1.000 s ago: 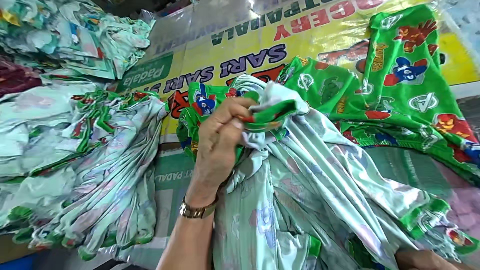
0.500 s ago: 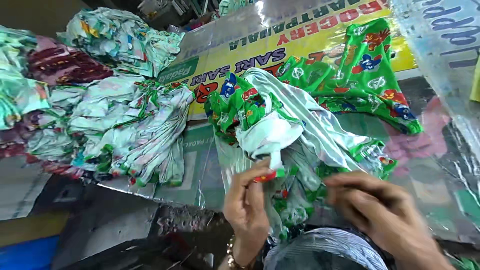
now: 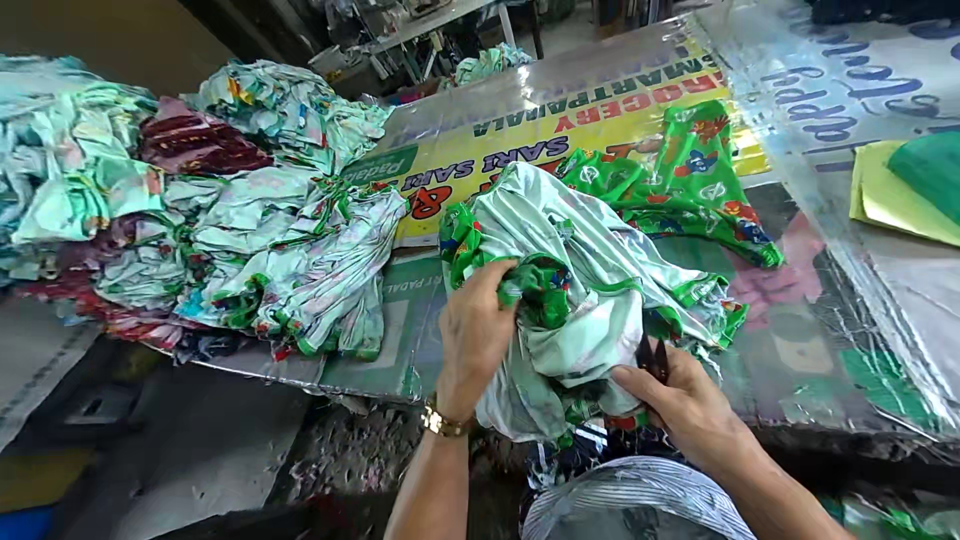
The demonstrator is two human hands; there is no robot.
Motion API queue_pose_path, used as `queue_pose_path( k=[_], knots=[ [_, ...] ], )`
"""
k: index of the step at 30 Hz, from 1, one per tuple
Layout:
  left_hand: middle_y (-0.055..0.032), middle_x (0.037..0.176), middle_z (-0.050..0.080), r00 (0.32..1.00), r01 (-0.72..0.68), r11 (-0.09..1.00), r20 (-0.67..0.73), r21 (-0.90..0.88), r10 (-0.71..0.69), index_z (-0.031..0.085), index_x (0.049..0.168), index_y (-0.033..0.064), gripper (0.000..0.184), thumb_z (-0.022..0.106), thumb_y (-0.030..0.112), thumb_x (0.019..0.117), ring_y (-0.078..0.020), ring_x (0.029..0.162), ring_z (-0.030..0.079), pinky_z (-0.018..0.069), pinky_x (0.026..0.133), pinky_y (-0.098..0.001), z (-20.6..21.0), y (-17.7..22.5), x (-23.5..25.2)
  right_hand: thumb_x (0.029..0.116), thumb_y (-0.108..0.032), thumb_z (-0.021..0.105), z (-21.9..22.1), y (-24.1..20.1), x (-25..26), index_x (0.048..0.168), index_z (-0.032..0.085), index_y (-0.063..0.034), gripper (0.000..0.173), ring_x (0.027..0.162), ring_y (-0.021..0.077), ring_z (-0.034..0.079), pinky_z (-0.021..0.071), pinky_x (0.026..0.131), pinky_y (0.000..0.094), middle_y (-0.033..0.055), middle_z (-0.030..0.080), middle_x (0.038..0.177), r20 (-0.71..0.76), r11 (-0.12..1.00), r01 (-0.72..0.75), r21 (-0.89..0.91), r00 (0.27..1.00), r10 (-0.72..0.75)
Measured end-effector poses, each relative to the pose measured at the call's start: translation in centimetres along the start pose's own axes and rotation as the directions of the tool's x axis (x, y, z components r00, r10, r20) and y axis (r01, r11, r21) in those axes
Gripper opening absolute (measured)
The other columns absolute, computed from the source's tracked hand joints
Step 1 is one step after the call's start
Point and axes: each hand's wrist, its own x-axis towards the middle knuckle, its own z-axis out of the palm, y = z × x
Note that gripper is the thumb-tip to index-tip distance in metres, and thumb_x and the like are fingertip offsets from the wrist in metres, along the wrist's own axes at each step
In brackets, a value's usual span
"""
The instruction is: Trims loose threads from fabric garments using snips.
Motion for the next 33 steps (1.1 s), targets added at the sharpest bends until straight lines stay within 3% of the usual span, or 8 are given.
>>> queue_pose_path(
  k=[3, 6, 14, 18, 24, 29, 31, 33],
  knots=[
    [-0.0191, 0.109, 0.072, 0.986, 0.151, 0.960, -0.040, -0.235, -0.165, 0.065, 0.126, -0.0019, 0.030, 0.061, 0.016, 0.1027, -0.0261, 0.093, 0.071, 0.0576, 0.083, -0.0486, -1.9, -2.7, 0.9, 0.0935, -0.015, 0.069, -1.1, -0.4, -0.4, 0.108, 0.067, -0.0092, 0.016, 0.069, 0.0057, 0.068, 0.0578, 0.059, 0.0208, -0.0022, 0.072, 0.085, -0.056, 0.997, 0.062, -0.053, 0.996, -0.065],
    [-0.0036, 0.121, 0.066, 0.900, 0.163, 0.776, -0.230, -0.609, -0.370, 0.053, 0.138, 0.0040, 0.036, 0.056, 0.021, 0.1057, -0.0101, 0.107, 0.066, 0.0561, 0.096, -0.0347, -3.5, -4.8, 0.8, 0.0929, -0.017, 0.067, -2.0, -0.8, -0.2, 0.106, 0.067, -0.0130, 0.013, 0.065, 0.0025, 0.066, 0.0550, 0.056, 0.0179, -0.0066, 0.070, 0.081, -0.089, 0.979, 0.089, -0.181, 0.990, -0.106],
    [-0.0083, 0.127, 0.066, 0.736, 0.051, 0.197, -0.096, -0.979, -0.670, 0.051, 0.136, 0.0140, 0.028, 0.046, 0.020, 0.1090, -0.0237, 0.115, 0.067, 0.0579, 0.095, -0.0486, -6.0, -7.3, -0.9, 0.0928, -0.022, 0.065, -2.3, -0.5, -0.2, 0.106, 0.068, -0.0150, 0.015, 0.070, -0.0004, 0.067, 0.0560, 0.061, 0.0160, -0.0099, 0.071, 0.083, -0.040, 0.936, 0.130, -0.326, 0.988, -0.151],
    [-0.0106, 0.125, 0.065, 0.658, -0.183, 0.170, -0.249, -0.968, -0.710, 0.050, 0.133, 0.0100, 0.028, 0.036, 0.018, 0.1109, -0.0236, 0.118, 0.065, 0.0549, 0.100, -0.0484, -7.7, -9.4, -2.2, 0.0904, -0.017, 0.068, -2.6, -0.2, -0.2, 0.100, 0.066, -0.0185, 0.010, 0.070, 0.0011, 0.066, 0.0569, 0.062, 0.0181, -0.0099, 0.069, 0.082, -0.176, 0.973, 0.145, -0.179, 0.968, -0.177],
    [-0.0101, 0.129, 0.062, 0.494, -0.173, 0.159, -0.225, -0.972, -0.840, 0.047, 0.137, 0.0117, 0.032, 0.031, 0.025, 0.1123, -0.0241, 0.120, 0.063, 0.0541, 0.100, -0.0500, -8.2, -11.0, -4.3, 0.0929, -0.006, 0.058, -2.4, -0.9, 0.5, 0.101, 0.065, -0.0130, 0.012, 0.074, 0.0072, 0.072, 0.0626, 0.067, 0.0249, -0.0015, 0.073, 0.086, -0.394, 0.974, 0.180, 0.138, 0.912, -0.113],
    [-0.0107, 0.119, 0.066, 0.557, -0.188, 0.092, -0.183, -0.978, -0.810, 0.054, 0.125, 0.0107, 0.032, 0.030, 0.027, 0.1111, -0.0250, 0.113, 0.066, 0.0556, 0.096, -0.0512, -9.0, -9.6, -5.4, 0.0907, -0.004, 0.062, -2.4, -0.7, 0.4, 0.101, 0.067, -0.0130, 0.015, 0.079, 0.0062, 0.071, 0.0623, 0.072, 0.0243, -0.0026, 0.073, 0.089, -0.364, 0.974, 0.200, 0.106, 0.919, -0.150],
    [0.0038, 0.085, 0.067, 0.669, -0.137, 0.205, -0.243, -0.969, -0.702, 0.062, 0.103, 0.0184, 0.040, 0.024, 0.029, 0.1097, -0.0093, 0.079, 0.067, 0.0593, 0.075, -0.0311, -9.4, -9.8, -6.3, 0.0899, -0.005, 0.067, -2.5, -0.7, 0.0, 0.101, 0.070, -0.0158, 0.015, 0.081, 0.0049, 0.071, 0.0620, 0.074, 0.0233, -0.0042, 0.074, 0.090, -0.317, 0.975, 0.210, 0.078, 0.932, -0.175],
    [0.0137, 0.063, 0.054, 0.799, -0.021, 0.423, -0.269, -0.906, -0.538, 0.062, 0.092, 0.0240, 0.031, 0.035, 0.025, 0.1078, 0.0002, 0.052, 0.052, 0.0483, 0.053, -0.0186, -9.1, -9.9, -6.6, 0.0896, -0.007, 0.070, -2.6, -0.5, -0.4, 0.100, 0.070, -0.0186, 0.016, 0.080, 0.0033, 0.070, 0.0611, 0.074, 0.0212, -0.0064, 0.073, 0.090, -0.246, 0.975, 0.223, 0.017, 0.946, -0.212]
  ],
)
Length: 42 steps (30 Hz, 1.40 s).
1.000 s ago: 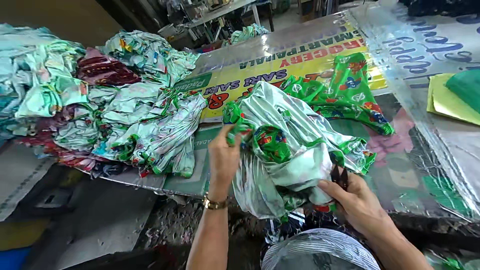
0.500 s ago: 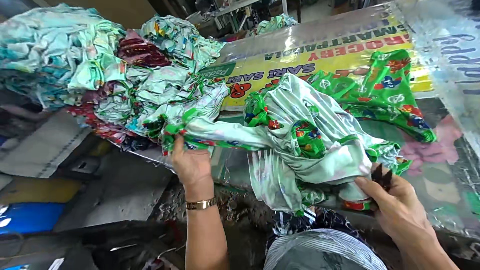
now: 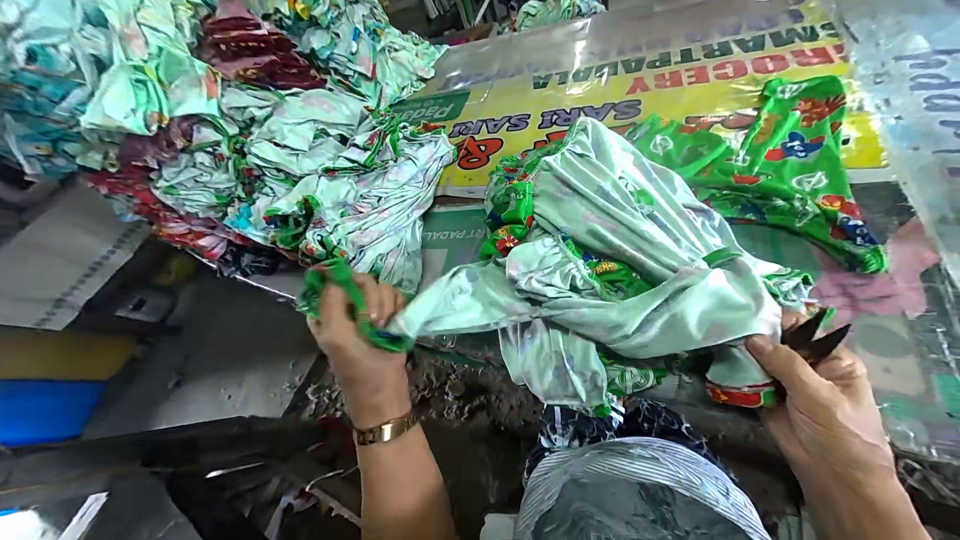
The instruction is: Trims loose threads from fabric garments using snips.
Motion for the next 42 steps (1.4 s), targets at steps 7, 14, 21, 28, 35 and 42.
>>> queue_pose_path(
  k=[7, 14, 21, 28, 35, 42],
  knots=[
    [-0.0074, 0.117, 0.072, 0.823, -0.352, 0.547, 0.529, 0.760, -0.207, 0.059, 0.141, 0.0145, 0.059, 0.064, 0.052, 0.0955, -0.0200, 0.093, 0.071, 0.0596, 0.077, -0.0489, 6.8, -2.7, -2.4, 0.0929, -0.015, 0.068, -0.3, 0.7, -0.3, 0.108, 0.068, -0.0172, 0.015, 0.079, 0.0015, 0.069, 0.0598, 0.071, 0.0194, -0.0102, 0.072, 0.091, 0.210, 0.961, 0.060, -0.269, 0.978, -0.002],
    [-0.0075, 0.101, 0.068, 0.906, -0.135, 0.753, 0.387, 0.644, -0.168, 0.061, 0.125, 0.0132, 0.025, 0.063, 0.015, 0.1000, -0.0140, 0.076, 0.065, 0.0565, 0.064, -0.0321, 6.8, -3.4, -0.8, 0.0928, -0.016, 0.069, -0.6, 0.8, -0.3, 0.110, 0.068, -0.0167, 0.017, 0.079, 0.0012, 0.069, 0.0596, 0.071, 0.0194, -0.0106, 0.072, 0.091, 0.216, 0.954, 0.051, -0.296, 0.976, 0.015],
    [-0.0205, 0.096, 0.067, 0.959, -0.114, 0.466, 0.219, 0.877, -0.178, 0.058, 0.125, 0.0094, 0.030, 0.064, 0.025, 0.1001, -0.0367, 0.078, 0.065, 0.0521, 0.067, -0.0554, 2.8, -7.5, 1.3, 0.0952, -0.026, 0.065, 0.5, 0.7, -0.6, 0.103, 0.068, -0.0117, 0.016, 0.066, -0.0099, 0.059, 0.0494, 0.058, 0.0090, -0.0120, 0.066, 0.080, 0.289, 0.781, 0.149, -0.607, 0.956, 0.043],
    [-0.0293, 0.114, 0.066, 0.981, -0.079, 0.361, 0.137, 0.929, -0.137, 0.052, 0.137, 0.0033, 0.039, 0.054, 0.026, 0.1048, -0.0501, 0.103, 0.064, 0.0497, 0.084, -0.0677, 2.8, -7.7, 4.5, 0.0956, -0.026, 0.064, 0.5, 1.0, -0.8, 0.099, 0.067, -0.0130, 0.014, 0.065, -0.0097, 0.057, 0.0472, 0.057, 0.0085, -0.0103, 0.064, 0.078, 0.309, 0.721, 0.189, -0.666, 0.950, 0.037],
    [-0.0288, 0.148, 0.045, 0.924, -0.355, 0.154, 0.371, 0.922, -0.095, 0.049, 0.144, 0.0046, 0.050, 0.064, 0.024, 0.1005, -0.0551, 0.127, 0.049, 0.0382, 0.096, -0.0745, 5.9, -3.5, 3.6, 0.0956, -0.025, 0.064, 0.6, 1.0, -0.8, 0.102, 0.068, -0.0109, 0.016, 0.064, -0.0090, 0.056, 0.0459, 0.056, 0.0087, -0.0089, 0.065, 0.079, 0.301, 0.721, 0.180, -0.670, 0.953, 0.042],
    [0.0014, 0.070, 0.059, 0.634, -0.602, 0.507, 0.756, 0.617, -0.166, 0.069, 0.106, 0.0102, 0.049, 0.066, 0.057, 0.0928, -0.0151, 0.057, 0.055, 0.0457, 0.050, -0.0360, 13.2, -3.1, -7.9, 0.0982, -0.026, 0.064, 0.5, 0.9, -0.8, 0.102, 0.068, -0.0103, 0.017, 0.070, -0.0065, 0.061, 0.0509, 0.062, 0.0107, -0.0057, 0.068, 0.084, 0.327, 0.708, 0.198, -0.678, 0.944, 0.049]
  ],
)
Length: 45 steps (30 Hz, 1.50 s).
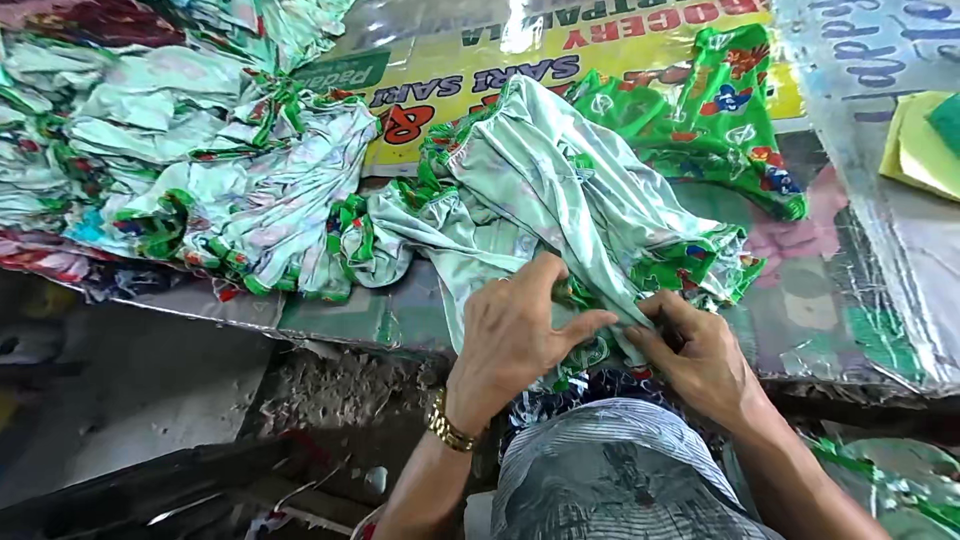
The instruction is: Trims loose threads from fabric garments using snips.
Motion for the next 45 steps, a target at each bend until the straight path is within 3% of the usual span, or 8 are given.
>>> queue_pose_path(
  k=[5, 10, 16, 25, 29, 34, 38, 45],
  knots=[
    [-0.0009, 0.091, 0.066, 0.971, 0.073, 0.953, -0.198, -0.294, -0.136, 0.067, 0.101, 0.0060, 0.012, 0.057, 0.014, 0.1014, -0.0080, 0.077, 0.063, 0.0556, 0.068, -0.0274, 1.5, -0.3, -2.8, 0.0986, -0.026, 0.063, -0.1, 0.1, -0.2, 0.102, 0.068, -0.0107, 0.016, 0.068, -0.0073, 0.060, 0.0506, 0.061, 0.0106, -0.0068, 0.067, 0.081, -0.025, 1.000, -0.005, 0.022, 1.000, 0.006],
    [0.0125, 0.113, 0.064, 0.833, -0.108, 0.728, -0.461, -0.677, -0.305, 0.056, 0.112, 0.0249, 0.010, 0.047, 0.027, 0.1098, 0.0015, 0.104, 0.063, 0.0547, 0.087, -0.0184, 2.6, 0.4, -5.2, 0.0987, -0.028, 0.063, 0.1, 0.3, -0.2, 0.105, 0.066, -0.0109, 0.018, 0.069, -0.0067, 0.060, 0.0498, 0.061, 0.0109, -0.0066, 0.067, 0.083, -0.028, 0.999, 0.050, 0.011, 0.998, -0.050],
    [0.0022, 0.107, 0.068, 0.790, -0.155, 0.313, -0.308, -0.937, -0.530, 0.062, 0.112, 0.0214, 0.013, 0.063, 0.015, 0.1014, -0.0085, 0.096, 0.068, 0.0601, 0.085, -0.0288, 2.7, 0.9, -6.6, 0.0964, -0.030, 0.065, 0.1, -0.1, -0.1, 0.112, 0.063, -0.0143, 0.022, 0.071, -0.0096, 0.059, 0.0494, 0.062, 0.0095, -0.0099, 0.067, 0.086, -0.039, 0.999, 0.008, -0.049, 0.999, -0.010],
    [-0.0117, 0.106, 0.072, 0.790, -0.198, -0.326, 0.046, -0.924, -0.611, 0.066, 0.109, 0.0142, 0.015, 0.051, 0.016, 0.1064, -0.0216, 0.095, 0.075, 0.0642, 0.075, -0.0377, 1.4, 1.2, -6.5, 0.0967, -0.027, 0.065, 0.3, -0.1, -0.2, 0.121, 0.061, -0.0147, 0.028, 0.072, -0.0082, 0.060, 0.0509, 0.063, 0.0100, -0.0091, 0.067, 0.089, -0.048, 0.999, 0.013, -0.037, 0.999, -0.014],
    [-0.0020, 0.107, 0.071, 0.721, -0.158, -0.092, -0.051, -0.983, -0.691, 0.064, 0.115, 0.0168, 0.023, 0.042, 0.021, 0.1099, -0.0149, 0.101, 0.071, 0.0602, 0.089, -0.0355, -1.2, -1.6, -5.3, 0.0967, -0.027, 0.065, 0.2, -0.1, -0.2, 0.115, 0.063, -0.0147, 0.023, 0.069, -0.0082, 0.059, 0.0497, 0.060, 0.0105, -0.0097, 0.066, 0.087, -0.042, 0.999, 0.006, -0.046, 0.999, -0.007],
    [-0.0004, 0.164, 0.036, 0.722, -0.116, 0.502, -0.420, -0.857, -0.550, 0.025, 0.161, 0.0209, 0.052, 0.029, 0.037, 0.1111, -0.0255, 0.151, 0.036, 0.0351, 0.119, -0.0543, -4.2, -3.7, -4.1, 0.0976, -0.025, 0.065, 0.1, 0.1, -0.1, 0.112, 0.065, -0.0122, 0.019, 0.070, -0.0056, 0.060, 0.0510, 0.061, 0.0118, -0.0082, 0.068, 0.087, -0.032, 0.999, 0.048, 0.021, 0.998, -0.048],
    [0.0050, 0.119, 0.066, 0.926, -0.073, 0.810, -0.342, -0.582, -0.162, 0.066, 0.112, 0.0173, 0.016, 0.064, 0.028, 0.1012, -0.0074, 0.117, 0.062, 0.0551, 0.097, -0.0285, 0.8, 1.5, -5.6, 0.0964, -0.022, 0.066, 0.2, -1.2, 0.7, 0.110, 0.064, -0.0128, 0.017, 0.069, -0.0057, 0.060, 0.0507, 0.061, 0.0107, -0.0088, 0.067, 0.087, -0.078, 0.991, 0.087, 0.098, 0.994, -0.079],
    [-0.0075, 0.099, 0.070, 0.939, -0.068, 0.804, -0.311, -0.590, -0.149, 0.070, 0.100, 0.0000, 0.009, 0.070, 0.007, 0.0947, -0.0103, 0.097, 0.069, 0.0593, 0.085, -0.0243, 3.6, 4.1, -4.4, 0.1052, -0.043, 0.055, 0.9, -2.8, 1.8, 0.121, 0.065, -0.0176, 0.032, 0.060, -0.0013, 0.054, 0.0452, 0.051, 0.0138, -0.0084, 0.063, 0.083, 0.037, 0.924, 0.091, 0.371, 0.993, -0.113]
  ],
)
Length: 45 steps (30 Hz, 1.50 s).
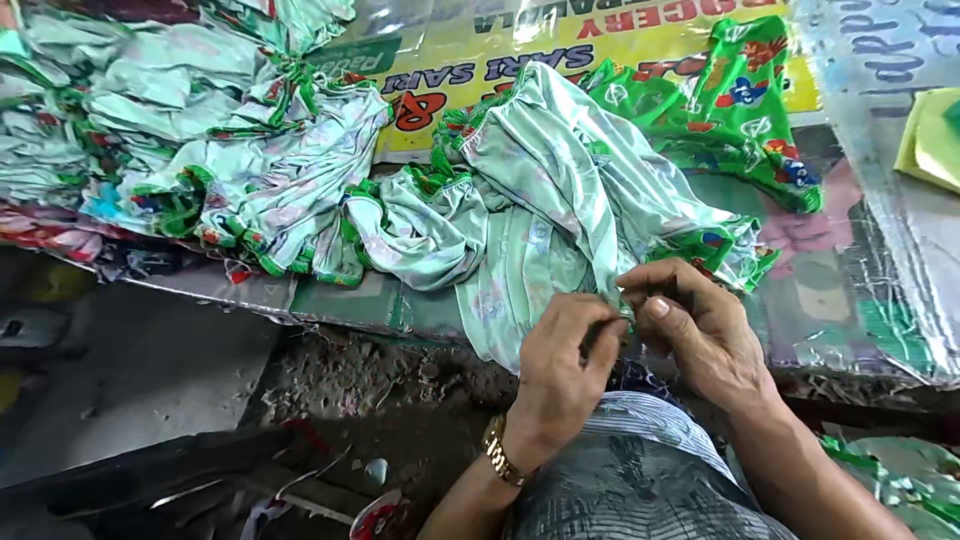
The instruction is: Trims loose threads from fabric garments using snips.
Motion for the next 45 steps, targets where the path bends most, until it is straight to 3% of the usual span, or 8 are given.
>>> queue_pose_path(
  k=[7, 14, 20, 24, 30, 36, 40, 45],
  knots=[
    [-0.0061, 0.106, 0.075, 0.977, -0.017, 0.995, 0.215, 0.102, -0.005, 0.073, 0.111, 0.0013, 0.021, 0.056, 0.010, 0.1027, -0.0083, 0.097, 0.071, 0.0595, 0.087, -0.0271, -4.8, -1.3, 4.1, 0.0958, -0.013, 0.068, -1.7, -0.4, 0.9, 0.104, 0.069, -0.0152, 0.009, 0.072, -0.0035, 0.062, 0.0539, 0.062, 0.0128, -0.0087, 0.069, 0.094, -0.039, 0.985, 0.126, -0.119, 0.990, -0.132],
    [-0.0189, 0.163, 0.037, 0.922, -0.069, 0.485, 0.241, 0.872, -0.302, 0.040, 0.159, 0.0215, 0.089, 0.079, 0.053, 0.0849, -0.0508, 0.142, 0.041, 0.0366, 0.101, -0.0774, -14.3, -8.4, 11.5, 0.0959, -0.019, 0.068, -10.0, -1.6, 2.4, 0.112, 0.067, -0.0264, 0.018, 0.066, -0.0052, 0.060, 0.0498, 0.054, 0.0119, -0.0171, 0.068, 0.094, -0.302, 0.930, 0.147, -0.338, 0.918, -0.255],
    [-0.0240, 0.122, 0.067, 0.879, 0.110, 0.533, 0.169, 0.839, -0.447, 0.066, 0.128, 0.0035, 0.031, 0.063, 0.018, 0.0998, -0.0458, 0.110, 0.065, 0.0490, 0.090, -0.0707, -19.5, -12.6, 13.1, 0.0931, -0.019, 0.067, -10.5, 1.6, 1.0, 0.105, 0.066, -0.0125, 0.014, 0.067, -0.0106, 0.056, 0.0485, 0.058, 0.0080, -0.0124, 0.066, 0.088, -0.242, 0.884, -0.020, -0.468, 0.964, -0.106],
    [-0.0262, 0.098, 0.067, 0.936, 0.215, 0.662, 0.041, 0.718, -0.348, 0.064, 0.116, -0.0014, 0.031, 0.048, 0.024, 0.1098, -0.0440, 0.086, 0.066, 0.0513, 0.077, -0.0658, -20.8, -10.0, 15.2, 0.0899, -0.019, 0.058, -9.6, 2.9, 0.4, 0.101, 0.071, -0.0039, 0.023, 0.073, 0.0135, 0.065, 0.0549, 0.064, 0.0301, 0.0095, 0.071, 0.089, -0.118, 0.607, -0.038, -0.793, 0.989, -0.093],
    [-0.0081, 0.108, 0.066, 0.997, 0.070, 0.812, -0.068, 0.579, -0.037, 0.058, 0.123, 0.0075, 0.022, 0.054, 0.022, 0.1069, -0.0145, 0.093, 0.067, 0.0561, 0.083, -0.0342, -20.7, -8.6, 19.7, 0.0873, -0.018, 0.058, -9.5, 3.2, 0.6, 0.101, 0.070, -0.0080, 0.021, 0.074, 0.0207, 0.070, 0.0572, 0.061, 0.0398, 0.0074, 0.072, 0.090, -0.083, 0.515, -0.016, -0.857, 0.991, -0.108],
    [-0.0358, 0.104, 0.064, 0.986, 0.018, 0.490, 0.064, 0.871, -0.151, 0.066, 0.104, -0.0101, 0.031, 0.069, 0.019, 0.0958, -0.0581, 0.099, 0.061, 0.0412, 0.082, -0.0778, -20.1, -9.0, 26.0, 0.0868, -0.019, 0.057, -9.6, 3.6, 0.7, 0.101, 0.070, -0.0071, 0.023, 0.071, 0.0221, 0.070, 0.0558, 0.058, 0.0417, 0.0086, 0.072, 0.089, -0.071, 0.508, -0.005, -0.861, 0.991, -0.111],
    [0.0040, 0.080, 0.067, 0.925, 0.380, 0.868, -0.098, 0.319, -0.368, 0.064, 0.099, 0.0119, 0.025, 0.051, 0.031, 0.1071, -0.0057, 0.071, 0.067, 0.0599, 0.068, -0.0306, -21.7, -8.2, 28.3, 0.0894, -0.020, 0.055, -9.5, 3.6, 0.8, 0.101, 0.070, -0.0059, 0.023, 0.070, 0.0229, 0.069, 0.0550, 0.058, 0.0413, 0.0099, 0.071, 0.088, -0.052, 0.508, 0.011, -0.861, 0.993, -0.109],
    [0.0009, 0.105, 0.073, 0.906, 0.350, 0.857, -0.096, -0.377, -0.412, 0.063, 0.119, 0.0164, 0.027, 0.040, 0.026, 0.1080, -0.0118, 0.098, 0.071, 0.0587, 0.088, -0.0332, -22.5, -5.3, 29.5, 0.0890, -0.015, 0.057, -9.5, 3.2, 0.8, 0.102, 0.069, -0.0039, 0.021, 0.072, 0.0253, 0.069, 0.0554, 0.060, 0.0430, 0.0129, 0.072, 0.091, -0.043, 0.534, 0.011, -0.846, 0.995, -0.089]
  ],
)
